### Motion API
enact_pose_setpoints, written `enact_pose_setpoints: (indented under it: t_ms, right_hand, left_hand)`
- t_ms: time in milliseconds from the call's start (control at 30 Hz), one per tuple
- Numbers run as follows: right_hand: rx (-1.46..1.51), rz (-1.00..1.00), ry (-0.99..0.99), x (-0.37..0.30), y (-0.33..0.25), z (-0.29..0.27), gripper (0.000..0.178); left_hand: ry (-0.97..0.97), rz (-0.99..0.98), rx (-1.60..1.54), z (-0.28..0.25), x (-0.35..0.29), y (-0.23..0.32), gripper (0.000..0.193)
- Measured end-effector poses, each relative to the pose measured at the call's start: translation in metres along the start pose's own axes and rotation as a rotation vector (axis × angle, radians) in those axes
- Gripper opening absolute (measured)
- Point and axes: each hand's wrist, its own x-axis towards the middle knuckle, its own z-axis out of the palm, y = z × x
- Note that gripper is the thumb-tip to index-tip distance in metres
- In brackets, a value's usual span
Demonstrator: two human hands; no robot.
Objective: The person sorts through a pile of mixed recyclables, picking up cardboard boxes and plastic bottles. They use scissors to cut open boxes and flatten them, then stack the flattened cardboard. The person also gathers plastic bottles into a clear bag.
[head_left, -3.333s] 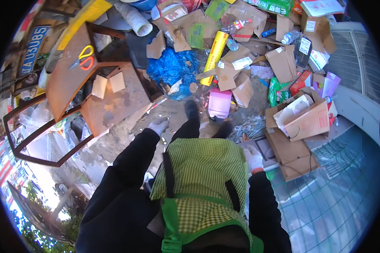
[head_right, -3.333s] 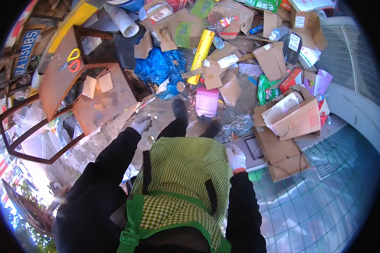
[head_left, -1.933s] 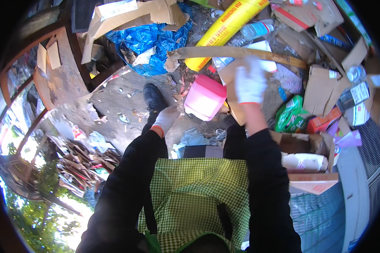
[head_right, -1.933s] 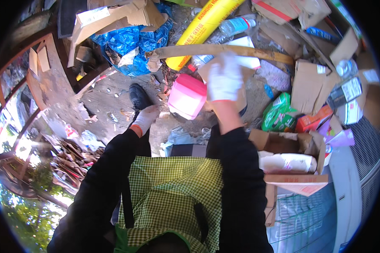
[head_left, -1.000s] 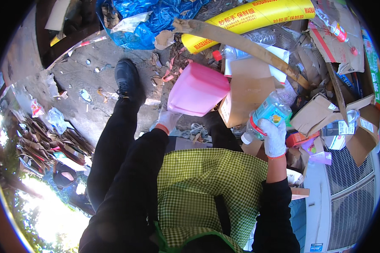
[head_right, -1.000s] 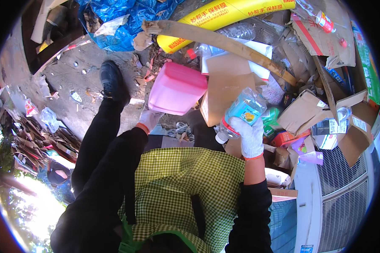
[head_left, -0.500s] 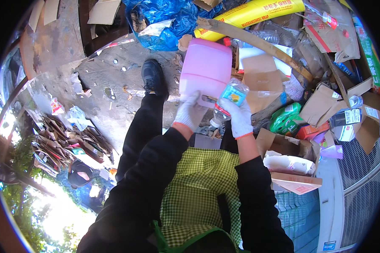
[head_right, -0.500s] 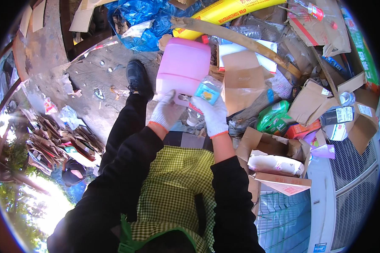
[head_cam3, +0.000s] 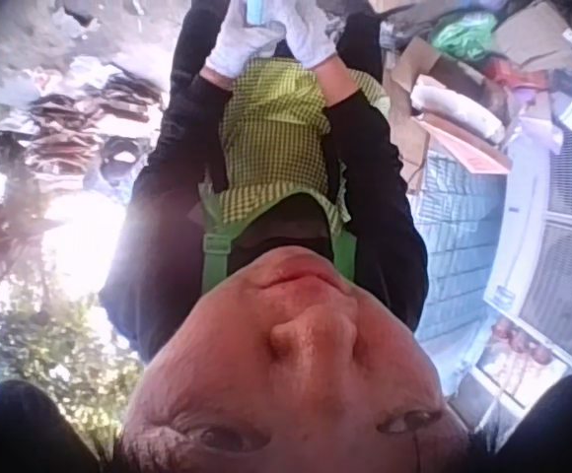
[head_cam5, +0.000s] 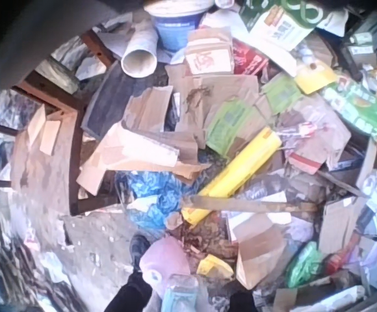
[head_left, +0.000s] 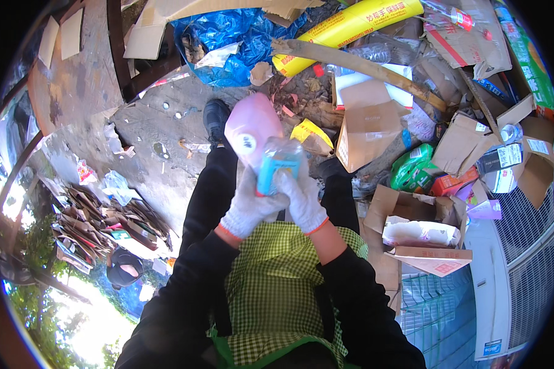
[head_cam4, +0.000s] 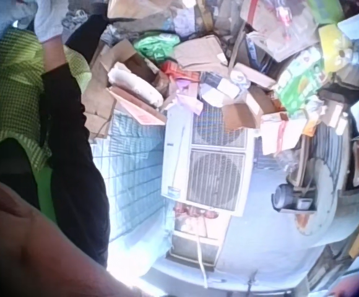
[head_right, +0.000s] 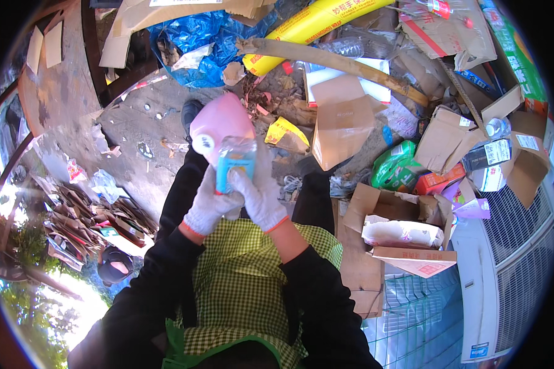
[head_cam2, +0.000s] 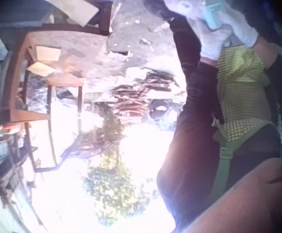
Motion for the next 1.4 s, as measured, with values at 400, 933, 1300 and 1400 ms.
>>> enact_pose_setpoints:
  t_ms: [400,933,1300,1400]
  right_hand:
    - [0.549,0.309,0.453,0.242,0.026,-0.098,0.068]
    - [0.694,0.291,0.387,0.075,0.023,-0.073,0.035]
    - [0.412,0.286,0.267,-0.13,-0.041,-0.036,0.035]
    - [0.341,0.261,0.09,-0.156,-0.057,-0.023,0.035]
  left_hand:
    - [-0.022,-0.446,-0.423,-0.071,0.001,0.016,0.066]
    - [0.071,-0.306,-0.221,-0.061,-0.015,0.021,0.066]
    - [-0.23,-0.304,-0.491,-0.008,-0.119,0.076,0.1]
    - [-0.244,-0.228,-0.495,0.011,-0.146,0.085,0.091]
